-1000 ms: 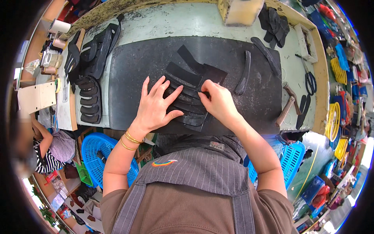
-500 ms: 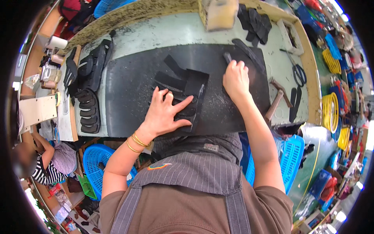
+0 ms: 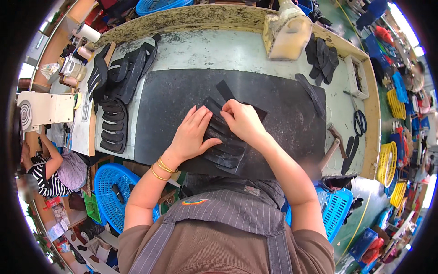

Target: Arranging and assembling black synthetic shoe components on a workstation.

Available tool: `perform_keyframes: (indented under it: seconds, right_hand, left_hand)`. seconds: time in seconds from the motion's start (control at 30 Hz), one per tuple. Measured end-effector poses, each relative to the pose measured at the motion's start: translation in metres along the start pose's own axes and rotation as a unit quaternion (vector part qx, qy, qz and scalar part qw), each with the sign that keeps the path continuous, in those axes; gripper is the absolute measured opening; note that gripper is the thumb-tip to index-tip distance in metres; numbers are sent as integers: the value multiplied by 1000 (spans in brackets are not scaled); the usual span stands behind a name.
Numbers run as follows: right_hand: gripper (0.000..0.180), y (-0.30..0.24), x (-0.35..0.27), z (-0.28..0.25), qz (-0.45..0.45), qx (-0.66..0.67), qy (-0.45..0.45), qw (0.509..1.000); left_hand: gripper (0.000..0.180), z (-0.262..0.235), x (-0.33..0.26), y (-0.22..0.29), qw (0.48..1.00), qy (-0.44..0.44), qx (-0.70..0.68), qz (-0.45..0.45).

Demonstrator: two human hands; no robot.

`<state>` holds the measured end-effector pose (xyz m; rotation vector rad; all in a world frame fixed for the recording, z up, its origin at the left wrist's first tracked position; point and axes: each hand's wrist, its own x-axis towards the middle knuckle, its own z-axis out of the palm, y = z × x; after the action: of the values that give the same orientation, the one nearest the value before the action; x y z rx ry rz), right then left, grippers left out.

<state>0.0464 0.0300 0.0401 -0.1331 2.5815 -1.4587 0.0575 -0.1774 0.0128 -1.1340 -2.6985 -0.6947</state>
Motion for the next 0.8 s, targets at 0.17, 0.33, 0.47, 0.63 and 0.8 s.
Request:
perform_keyframes:
  seconds: [0.17, 0.33, 0.47, 0.63, 0.8]
  right_hand:
    - [15, 20, 13, 11, 24, -34, -1, 999]
    - [14, 21, 16, 10, 29, -10, -3, 1000]
    - [15, 23, 17, 10, 32, -16, -5, 999]
    - [16, 25, -9, -5, 25, -11, 40, 999]
    - [17, 45, -33, -26, 72, 44, 75, 994]
  left_hand:
    - [76, -2, 4, -4, 1000, 26, -10, 13]
    - [75, -2, 5, -6, 1000, 19, -10, 11]
    - [71, 1, 9, -9, 1000, -1, -8, 21]
    - [66, 1, 11, -9, 999, -21, 20, 19]
    - [73, 0, 10, -11, 999, -16, 33, 28]
